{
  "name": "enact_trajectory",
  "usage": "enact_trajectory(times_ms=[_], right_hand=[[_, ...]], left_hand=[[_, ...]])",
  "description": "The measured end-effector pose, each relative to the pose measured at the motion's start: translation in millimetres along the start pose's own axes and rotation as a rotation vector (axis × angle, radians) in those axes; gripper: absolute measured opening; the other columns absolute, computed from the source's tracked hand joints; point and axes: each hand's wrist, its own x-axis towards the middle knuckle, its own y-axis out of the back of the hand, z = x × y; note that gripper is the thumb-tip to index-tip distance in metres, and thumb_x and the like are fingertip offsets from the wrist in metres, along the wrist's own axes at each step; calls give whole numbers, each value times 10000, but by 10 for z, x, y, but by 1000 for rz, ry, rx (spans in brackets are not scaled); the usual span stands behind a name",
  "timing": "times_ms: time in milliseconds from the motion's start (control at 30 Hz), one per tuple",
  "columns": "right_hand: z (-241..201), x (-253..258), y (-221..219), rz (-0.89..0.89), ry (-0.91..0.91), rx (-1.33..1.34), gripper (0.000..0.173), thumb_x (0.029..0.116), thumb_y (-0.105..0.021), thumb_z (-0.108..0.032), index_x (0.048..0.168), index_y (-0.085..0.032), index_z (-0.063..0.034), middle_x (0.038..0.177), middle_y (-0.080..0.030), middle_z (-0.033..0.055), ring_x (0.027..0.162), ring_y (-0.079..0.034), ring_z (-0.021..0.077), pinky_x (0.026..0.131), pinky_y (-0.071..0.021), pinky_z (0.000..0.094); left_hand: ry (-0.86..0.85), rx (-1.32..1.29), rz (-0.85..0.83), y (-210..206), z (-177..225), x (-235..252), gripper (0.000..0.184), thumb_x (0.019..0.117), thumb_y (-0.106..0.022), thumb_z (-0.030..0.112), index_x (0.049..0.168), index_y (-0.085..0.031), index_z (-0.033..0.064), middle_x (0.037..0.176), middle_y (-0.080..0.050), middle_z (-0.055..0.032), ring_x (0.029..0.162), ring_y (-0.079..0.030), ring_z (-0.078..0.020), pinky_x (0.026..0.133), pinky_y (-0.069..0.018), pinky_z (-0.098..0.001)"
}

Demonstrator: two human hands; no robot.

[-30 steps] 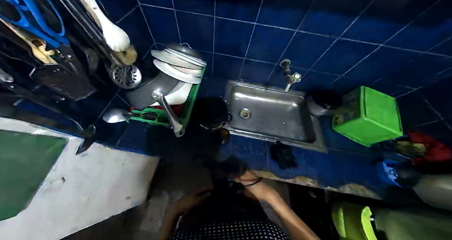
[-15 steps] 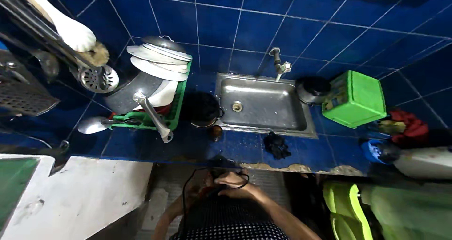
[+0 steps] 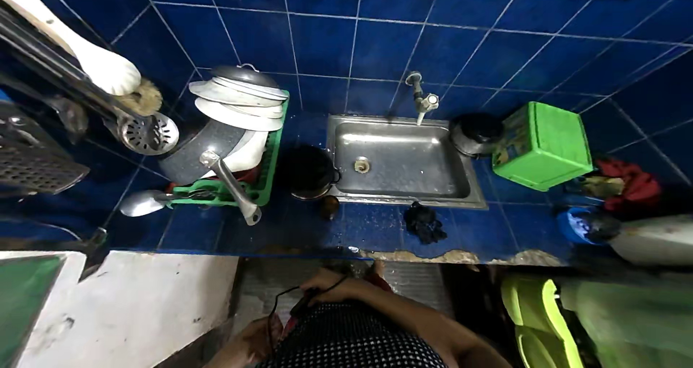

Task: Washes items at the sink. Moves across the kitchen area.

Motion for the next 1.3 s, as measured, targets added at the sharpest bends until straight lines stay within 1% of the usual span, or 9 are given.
enact_trajectory(times_ms=[133, 200, 367, 533, 633, 767, 1000, 1167, 1300], right_hand=[[-123, 126, 28, -28, 115, 69, 302, 956, -699, -92, 1210, -667, 69, 1122, -704, 244, 1072, -673, 344, 983, -497, 519], [-163, 186, 46, -56, 176, 57, 247, 952, -696, -72, 1158, -681, 65, 1075, -710, 226, 1028, -678, 326, 947, -510, 507], [-156, 178, 27, -73, 189, 46, 205, 952, -691, -69, 1122, -701, 46, 1040, -719, 208, 1003, -685, 315, 931, -516, 507], [-147, 193, -5, -71, 194, 51, 209, 953, -679, -42, 1138, -709, 48, 1065, -724, 218, 1022, -693, 329, 945, -521, 511], [-157, 219, -11, -86, 231, 59, 207, 952, -666, -15, 1143, -709, 54, 1092, -723, 219, 1044, -692, 328, 959, -521, 497], [-196, 312, -25, -149, 219, 25, 216, 963, -668, -46, 1158, -709, 35, 1104, -725, 195, 1066, -685, 305, 989, -514, 488], [-261, 346, 32, -243, 193, -13, 242, 961, -685, -78, 1166, -695, 51, 1103, -717, 220, 1069, -680, 324, 975, -508, 487], [-134, 281, -54, -231, 273, 55, 227, 947, -686, -39, 1152, -708, 56, 1079, -725, 218, 1029, -696, 317, 947, -527, 477], [-8, 263, -123, -210, 334, 87, 230, 920, -707, -16, 1139, -720, 54, 1076, -734, 207, 1034, -702, 302, 961, -534, 459]], left_hand=[[308, 317, 156, -234, 239, -174, 266, 1045, -529, 38, 1268, -620, -74, 1144, -678, -219, 1039, -638, -253, 973, -484, -410], [-3, 428, 121, -5, -783, 4, 381, 1083, -489, 190, 1256, -635, -115, 1183, -689, -285, 1076, -691, -307, 947, -548, -362], [389, 437, 219, -100, -1454, 725, 346, 1076, -515, 184, 1290, -638, -59, 1292, -654, -259, 1247, -609, -368, 1103, -434, -490], [273, 477, 319, -225, -1290, 763, 406, 1047, -557, 157, 1435, -556, 38, 1254, -669, -261, 1156, -654, -396, 1029, -482, -549], [320, 517, 335, -202, -1595, 941, 338, 1027, -608, 257, 1289, -682, 56, 1187, -713, -224, 1137, -672, -392, 1010, -492, -585], [195, 56, 478, -130, -2429, 1164, 263, 1005, -632, 252, 1119, -745, 44, 991, -744, -152, 896, -707, -271, 834, -575, -508], [52, -157, 144, -159, -2180, 819, 551, 935, -711, 177, 1448, -539, 78, 1312, -663, -116, 1164, -653, -187, 1023, -538, -404], [192, 386, 228, -313, -1406, 868, 372, 980, -680, 223, 1307, -666, 46, 1227, -703, -196, 1150, -670, -334, 1042, -491, -538], [93, 634, 411, -487, -1481, 963, 363, 1034, -565, 339, 1291, -676, 108, 1234, -704, -141, 1147, -668, -323, 998, -526, -546]])
